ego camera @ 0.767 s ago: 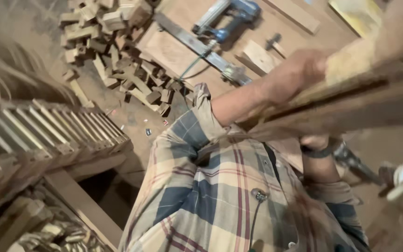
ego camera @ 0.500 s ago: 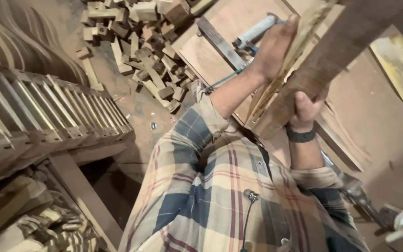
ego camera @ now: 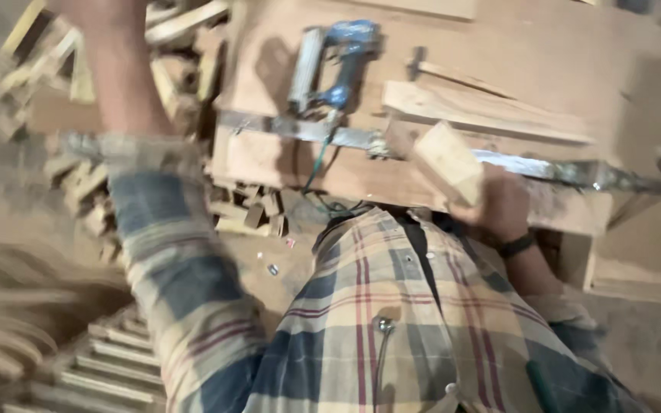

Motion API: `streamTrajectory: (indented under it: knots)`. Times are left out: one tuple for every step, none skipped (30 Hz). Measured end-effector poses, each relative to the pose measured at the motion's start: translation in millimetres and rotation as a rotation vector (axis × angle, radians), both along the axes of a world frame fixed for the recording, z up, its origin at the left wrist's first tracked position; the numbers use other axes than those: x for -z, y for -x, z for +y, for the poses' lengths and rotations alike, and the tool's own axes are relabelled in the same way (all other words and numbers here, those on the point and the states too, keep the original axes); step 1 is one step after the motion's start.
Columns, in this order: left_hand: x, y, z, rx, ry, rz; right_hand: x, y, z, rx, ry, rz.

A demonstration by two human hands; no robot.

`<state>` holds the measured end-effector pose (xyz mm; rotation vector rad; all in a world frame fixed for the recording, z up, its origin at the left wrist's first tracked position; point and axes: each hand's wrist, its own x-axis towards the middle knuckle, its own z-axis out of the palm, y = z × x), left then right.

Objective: The person assembles small wooden frames by placing a rectangular piece into a jig, tapping it with a hammer, and securing it with a pneumatic nail gun. The person repeats this process for multiple frames, inspecting each one after assembly.

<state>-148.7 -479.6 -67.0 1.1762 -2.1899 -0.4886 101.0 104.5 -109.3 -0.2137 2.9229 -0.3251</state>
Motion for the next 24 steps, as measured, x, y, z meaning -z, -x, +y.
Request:
streamTrajectory:
  knots:
    - [-3.7,11.5,22.3,0.135,0.098,0.052,-0.8,-11.9,9.6,0.033,-0.016,0.019]
    - [-3.8,11.9,54.7,0.304,0.210,0.117,-3.6,-26.8,18.4,0.063,-0.029,0.037]
    - [2.4,6.0,90.0,0.488,0.295,0.196,-1.1,-40.3,25.3,0.091,-0.037,0.055]
    - [12.0,-3.9,130.3,0.821,0.263,0.222,-1.5,-42.9,34.4,0.095,-0.037,0.090]
    - [24.4,-22.8,168.2,1.122,0.200,0.233,-1.3,-43.4,40.8,0.096,-0.038,0.128]
    - [30.6,-46.1,205.8,1.330,0.134,0.190,-7.3,-45.9,50.7,0.098,-0.045,0.171]
    - [41.1,-59.1,242.6,1.405,-0.005,0.031,-7.9,-43.9,59.2,0.081,-0.043,0.200]
    - [44.4,-82.0,273.1,1.490,0.099,0.082,-13.2,-39.6,68.1,0.054,-0.041,0.234]
    - [52.8,-101.6,306.8,1.517,0.042,0.087,-15.0,-32.0,78.4,0.028,-0.034,0.266]
    - [58.5,-121.2,328.5,1.531,-0.002,-0.088,-20.5,-22.1,86.1,0.013,-0.017,0.292]
    - [63.6,-147.1,349.3,1.565,-0.055,-0.077,-23.3,-9.6,97.2,-0.013,-0.004,0.322]
    - [70.1,-168.5,364.4,1.594,-0.110,-0.071,-27.4,5.7,102.2,-0.052,-0.084,0.349]
    - [78.3,-183.9,381.9,1.612,-0.046,-0.161,-28.5,25.7,114.4,-0.098,-0.162,0.379]
    - [80.0,-204.5,385.4,1.619,0.013,-0.247,-31.1,45.4,119.5,-0.142,-0.176,0.426]
    - [86.9,-221.0,392.2,1.642,-0.044,-0.217,-28.6,69.4,129.9,-0.194,-0.182,0.476]
    - [92.4,-234.1,398.1,1.654,-0.102,-0.185,-27.0,93.1,137.9,-0.196,-0.222,0.453]
    - [98.4,-245.8,402.6,1.628,-0.108,-0.192,-20.7,117.0,146.0,-0.208,-0.260,0.428]
    - [102.7,-257.7,407.7,1.595,-0.118,-0.201,-13.7,139.2,153.6,-0.227,-0.297,0.402]
    - [107.1,-268.4,413.1,1.562,-0.132,-0.208,-3.8,159.4,159.1,-0.210,-0.256,0.352]
    - [110.0,-277.8,420.6,1.516,-0.128,-0.221,6.4,176.9,164.9,-0.196,-0.217,0.300]
    - [113.9,-285.6,429.1,1.470,-0.121,-0.227,17.1,191.3,169.2,-0.182,-0.183,0.253]
    - [117.3,-294.5,439.0,1.429,-0.117,-0.233,27.8,202.4,172.3,-0.154,-0.182,0.176]
    - [120.4,-305.3,452.5,1.379,-0.136,-0.235,37.1,210.8,175.8,-0.118,-0.185,0.097]
    - [124.2,-315.4,466.3,1.336,-0.153,-0.237,45.1,217.2,178.6,-0.075,-0.188,0.019]
